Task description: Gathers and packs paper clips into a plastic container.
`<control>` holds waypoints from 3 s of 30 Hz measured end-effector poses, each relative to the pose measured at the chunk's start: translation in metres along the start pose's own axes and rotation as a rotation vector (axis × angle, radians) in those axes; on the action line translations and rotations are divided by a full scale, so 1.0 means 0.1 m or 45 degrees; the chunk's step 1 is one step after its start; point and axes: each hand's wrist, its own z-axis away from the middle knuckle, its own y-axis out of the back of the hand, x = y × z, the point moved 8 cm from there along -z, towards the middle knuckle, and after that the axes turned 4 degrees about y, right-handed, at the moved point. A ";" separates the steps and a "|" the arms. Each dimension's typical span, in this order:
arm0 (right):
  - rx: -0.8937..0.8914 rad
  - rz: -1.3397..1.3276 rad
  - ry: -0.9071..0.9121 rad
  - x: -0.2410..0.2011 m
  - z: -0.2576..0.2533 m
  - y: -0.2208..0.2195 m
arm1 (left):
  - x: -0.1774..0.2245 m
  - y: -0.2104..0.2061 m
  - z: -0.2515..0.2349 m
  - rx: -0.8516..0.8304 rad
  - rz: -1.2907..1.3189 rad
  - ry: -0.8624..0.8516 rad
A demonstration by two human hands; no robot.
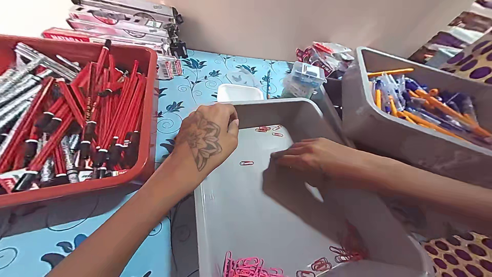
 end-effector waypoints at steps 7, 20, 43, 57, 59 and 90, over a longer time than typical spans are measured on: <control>-0.144 0.001 -0.391 0.48 -0.16 0.14 | 0.02 -0.01 0.09 -0.012 -0.084 -0.039; -0.644 -0.048 -0.608 0.11 0.08 0.21 | -0.03 -0.06 0.08 -0.041 -0.169 -0.049; -0.147 -0.079 -0.119 -0.12 0.00 0.11 | -0.06 -0.11 0.07 -0.152 -0.277 -0.036; -0.192 -0.260 0.059 -0.23 0.38 0.04 | -0.08 -0.13 0.05 -0.223 -0.323 0.003; -0.126 -0.352 -0.028 -0.18 0.51 0.14 | -0.08 -0.13 0.05 -0.232 -0.331 -0.003; -0.069 -0.206 0.151 -0.40 0.34 0.12 | -0.17 -0.19 -0.08 -0.223 -0.264 -0.463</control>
